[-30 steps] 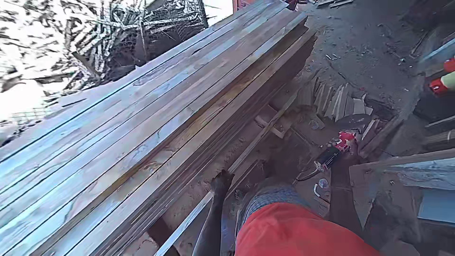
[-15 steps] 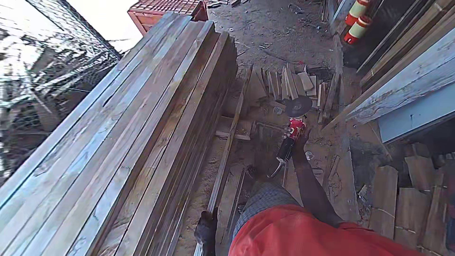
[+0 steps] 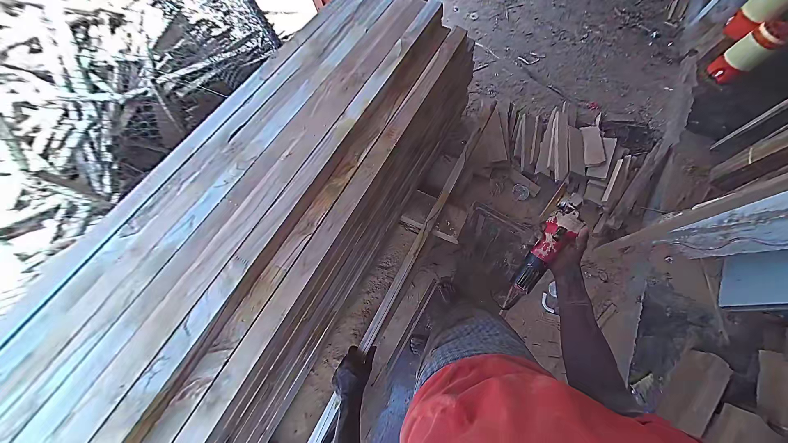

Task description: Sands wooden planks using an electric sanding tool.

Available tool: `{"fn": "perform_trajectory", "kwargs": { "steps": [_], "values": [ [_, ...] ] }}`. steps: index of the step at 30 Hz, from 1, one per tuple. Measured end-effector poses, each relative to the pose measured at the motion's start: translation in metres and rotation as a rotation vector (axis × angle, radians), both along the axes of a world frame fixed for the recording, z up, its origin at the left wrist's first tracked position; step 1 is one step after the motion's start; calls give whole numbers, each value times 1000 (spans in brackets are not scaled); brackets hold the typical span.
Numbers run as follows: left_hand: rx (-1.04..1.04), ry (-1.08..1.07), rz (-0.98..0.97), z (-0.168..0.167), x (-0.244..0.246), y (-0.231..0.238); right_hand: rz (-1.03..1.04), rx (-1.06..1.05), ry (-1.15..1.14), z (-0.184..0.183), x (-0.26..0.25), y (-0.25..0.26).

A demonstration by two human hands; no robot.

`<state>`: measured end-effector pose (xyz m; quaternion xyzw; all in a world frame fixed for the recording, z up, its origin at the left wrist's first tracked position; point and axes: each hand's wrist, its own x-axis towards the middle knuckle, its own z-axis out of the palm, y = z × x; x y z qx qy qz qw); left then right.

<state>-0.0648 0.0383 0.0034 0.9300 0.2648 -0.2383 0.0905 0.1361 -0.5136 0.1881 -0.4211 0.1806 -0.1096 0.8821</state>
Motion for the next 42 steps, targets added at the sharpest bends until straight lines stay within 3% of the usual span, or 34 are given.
{"fn": "perform_trajectory", "kwargs": {
  "steps": [6, 10, 15, 22, 27, 30, 36, 39, 42],
  "values": [
    [5, -63, 57, -8, 7, -8, 215, 107, 124, -18, 41, -2],
    [-29, 65, 34, 2, 11, -4, 284, 91, 220, -26, 57, 11],
    [-79, 97, 38, 5, -18, 18, 352, -221, 422, -18, 66, 27],
    [-93, 52, 43, -11, -104, 76, 671, -698, 631, -35, 82, 87],
    [-92, 77, 74, -18, -124, 91, 923, -917, 720, -43, 55, 174],
    [-92, 88, 85, -15, -118, 89, 1119, -984, 696, -41, 15, 231],
    [-108, 85, 63, -7, -120, 91, 1496, -1245, 550, -101, -54, 331],
    [-115, 56, 42, -3, -120, 89, 1512, -1303, 539, -107, -58, 338],
    [-124, 110, 48, 1, -117, 88, 1337, -1158, 650, -77, -47, 301]
  ]
}}
